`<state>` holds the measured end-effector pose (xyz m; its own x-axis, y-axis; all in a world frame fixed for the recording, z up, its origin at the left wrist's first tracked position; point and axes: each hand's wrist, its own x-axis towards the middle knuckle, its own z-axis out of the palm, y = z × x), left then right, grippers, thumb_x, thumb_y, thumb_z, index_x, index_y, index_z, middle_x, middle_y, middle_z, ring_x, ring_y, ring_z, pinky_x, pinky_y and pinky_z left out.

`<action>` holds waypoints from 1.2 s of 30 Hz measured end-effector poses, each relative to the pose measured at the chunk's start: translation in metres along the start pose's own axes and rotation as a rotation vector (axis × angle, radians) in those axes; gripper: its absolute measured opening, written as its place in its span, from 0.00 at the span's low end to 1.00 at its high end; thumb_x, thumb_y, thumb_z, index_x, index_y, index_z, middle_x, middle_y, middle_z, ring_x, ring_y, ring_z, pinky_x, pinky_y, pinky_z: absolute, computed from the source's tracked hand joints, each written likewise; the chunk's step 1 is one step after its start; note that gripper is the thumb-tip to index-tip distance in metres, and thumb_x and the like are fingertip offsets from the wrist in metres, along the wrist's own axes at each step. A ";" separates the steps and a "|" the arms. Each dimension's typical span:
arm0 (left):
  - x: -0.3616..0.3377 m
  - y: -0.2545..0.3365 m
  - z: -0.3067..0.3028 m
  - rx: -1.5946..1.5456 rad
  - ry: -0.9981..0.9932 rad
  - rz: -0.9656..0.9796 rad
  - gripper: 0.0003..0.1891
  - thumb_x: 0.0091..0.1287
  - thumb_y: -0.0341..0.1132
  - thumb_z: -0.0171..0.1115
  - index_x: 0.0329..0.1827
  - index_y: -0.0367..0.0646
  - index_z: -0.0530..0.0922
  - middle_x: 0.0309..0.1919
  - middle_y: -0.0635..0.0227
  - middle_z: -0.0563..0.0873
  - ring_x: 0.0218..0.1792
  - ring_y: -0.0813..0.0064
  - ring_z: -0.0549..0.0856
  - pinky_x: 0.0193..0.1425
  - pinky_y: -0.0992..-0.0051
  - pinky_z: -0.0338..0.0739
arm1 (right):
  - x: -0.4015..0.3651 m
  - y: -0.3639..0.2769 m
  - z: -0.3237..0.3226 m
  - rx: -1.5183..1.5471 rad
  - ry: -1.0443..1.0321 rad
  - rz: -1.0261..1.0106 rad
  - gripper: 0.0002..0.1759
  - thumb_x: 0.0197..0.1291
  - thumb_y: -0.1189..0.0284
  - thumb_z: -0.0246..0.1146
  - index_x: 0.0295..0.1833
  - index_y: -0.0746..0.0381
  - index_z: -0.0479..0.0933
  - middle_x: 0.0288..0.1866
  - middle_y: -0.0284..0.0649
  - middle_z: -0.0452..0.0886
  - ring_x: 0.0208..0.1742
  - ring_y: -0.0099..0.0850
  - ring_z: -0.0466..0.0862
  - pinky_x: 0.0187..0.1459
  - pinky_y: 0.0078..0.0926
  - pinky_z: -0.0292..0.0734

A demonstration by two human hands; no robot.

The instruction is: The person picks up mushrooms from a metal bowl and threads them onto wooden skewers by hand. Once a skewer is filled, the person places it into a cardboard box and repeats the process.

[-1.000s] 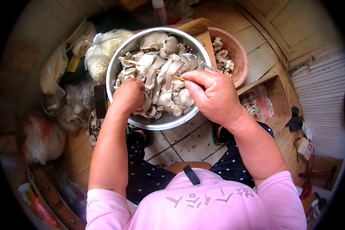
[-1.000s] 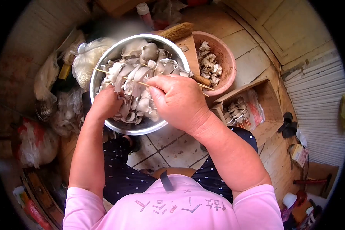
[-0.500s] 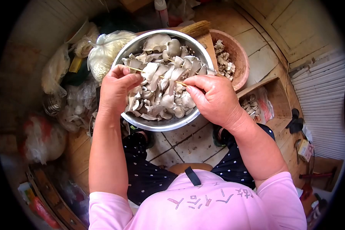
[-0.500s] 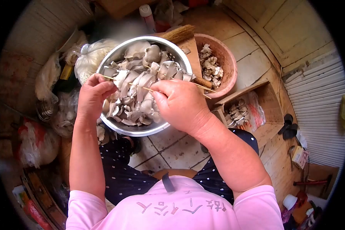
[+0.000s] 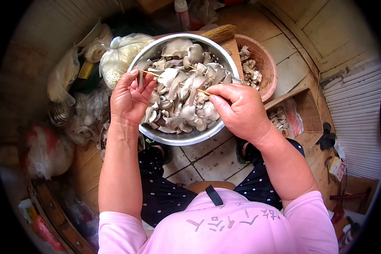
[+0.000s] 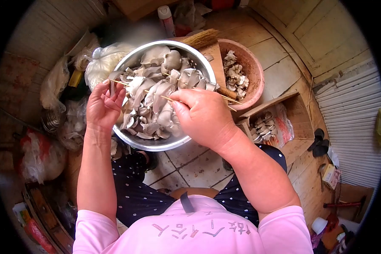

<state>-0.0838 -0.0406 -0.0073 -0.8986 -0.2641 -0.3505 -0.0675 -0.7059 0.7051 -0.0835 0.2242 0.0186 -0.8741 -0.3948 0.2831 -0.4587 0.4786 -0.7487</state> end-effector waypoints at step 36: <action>-0.016 -0.006 0.020 0.292 -0.041 -0.043 0.14 0.62 0.33 0.67 0.49 0.37 0.79 0.37 0.62 0.85 0.36 0.70 0.87 0.43 0.69 0.86 | 0.001 0.004 -0.001 -0.022 0.025 -0.012 0.09 0.58 0.71 0.64 0.42 0.60 0.85 0.35 0.46 0.85 0.36 0.44 0.85 0.41 0.37 0.81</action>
<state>-0.0782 -0.0194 0.0066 -0.9086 -0.2068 -0.3629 -0.2225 -0.4954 0.8397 -0.0863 0.2268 0.0165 -0.8721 -0.3810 0.3070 -0.4722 0.4909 -0.7322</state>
